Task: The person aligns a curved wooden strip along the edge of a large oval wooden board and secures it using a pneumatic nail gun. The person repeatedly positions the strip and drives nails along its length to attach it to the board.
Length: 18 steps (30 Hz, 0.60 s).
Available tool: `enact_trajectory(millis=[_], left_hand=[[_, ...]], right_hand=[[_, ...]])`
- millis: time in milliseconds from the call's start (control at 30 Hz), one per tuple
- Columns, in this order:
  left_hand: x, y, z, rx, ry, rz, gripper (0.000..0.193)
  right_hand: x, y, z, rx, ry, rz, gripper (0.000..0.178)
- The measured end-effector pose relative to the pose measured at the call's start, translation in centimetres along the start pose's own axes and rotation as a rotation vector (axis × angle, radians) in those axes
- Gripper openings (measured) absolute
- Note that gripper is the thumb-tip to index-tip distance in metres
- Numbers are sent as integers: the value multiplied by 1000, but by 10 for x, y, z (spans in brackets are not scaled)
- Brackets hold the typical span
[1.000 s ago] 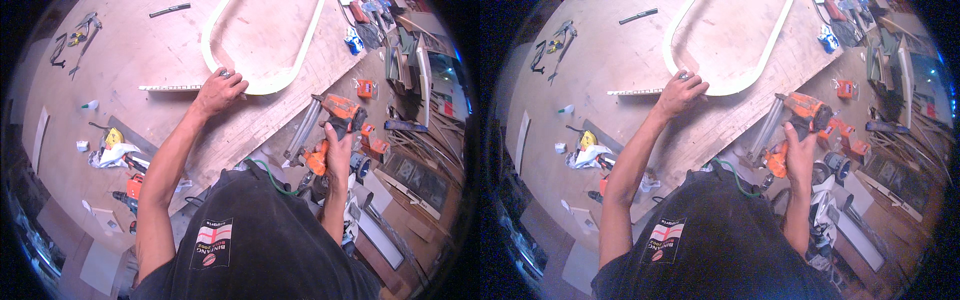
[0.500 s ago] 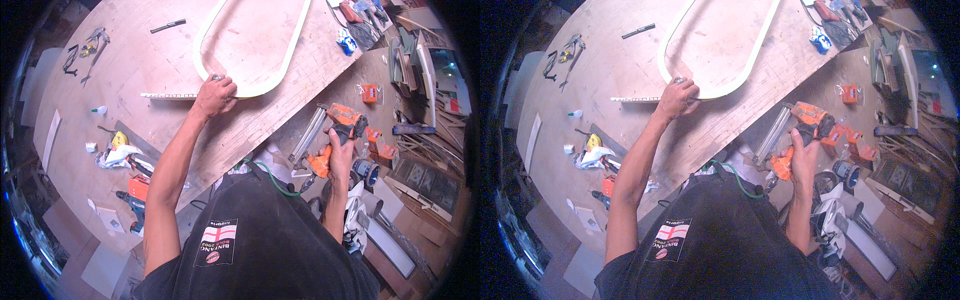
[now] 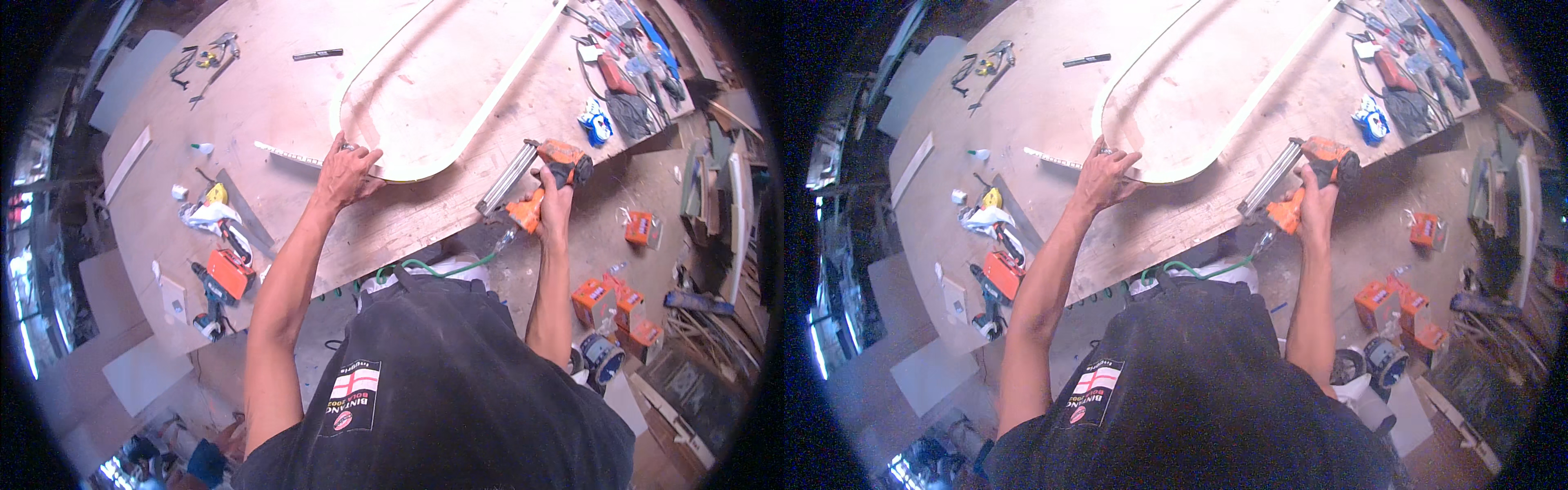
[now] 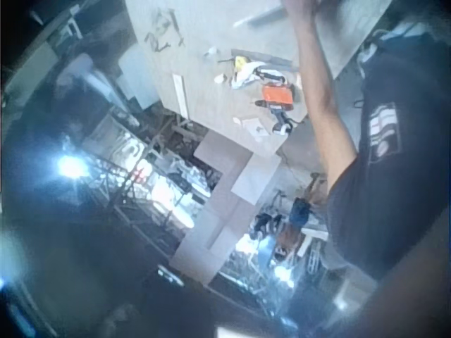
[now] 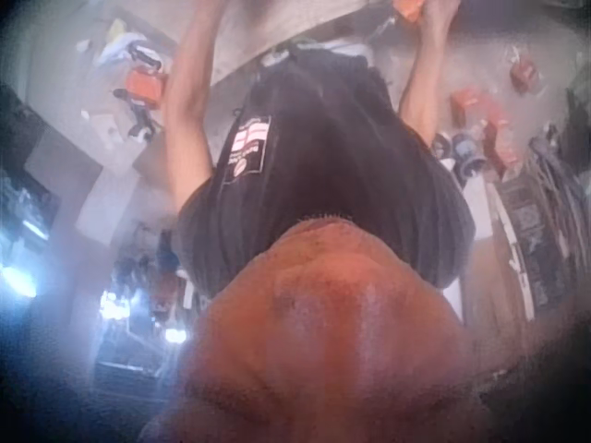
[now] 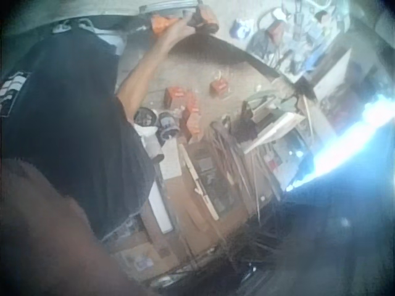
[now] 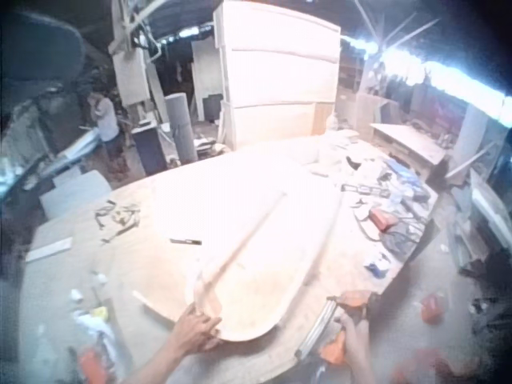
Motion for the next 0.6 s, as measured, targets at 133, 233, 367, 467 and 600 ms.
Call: enact_trajectory(millis=[133,233,367,467,600], left_hand=[[-10,2,7,109,-35,2,41],[-7,9,11,136,-50,3,35],[-9,14,13,182,-36,2,30],[-12,18,11,195,-13,6,29],[-10,20,11,175,17,18,30]], right_hand=[[78,20,0,76,-114,78,40],[142,46,-10,62,-160,147,40],[176,55,-9,178,-197,142,38],[195,67,-9,41,-209,164,37],[218,71,-38,-685,-159,17,71]])
Point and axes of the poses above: each hand's wrist, its own x-axis towards the middle knuckle, its own z-axis out of the palm, y = z × x, the point moved 7 cm from there along x, towards the middle knuckle, and after that the axes turned 1 degree about -y, right-handed, at the moved point
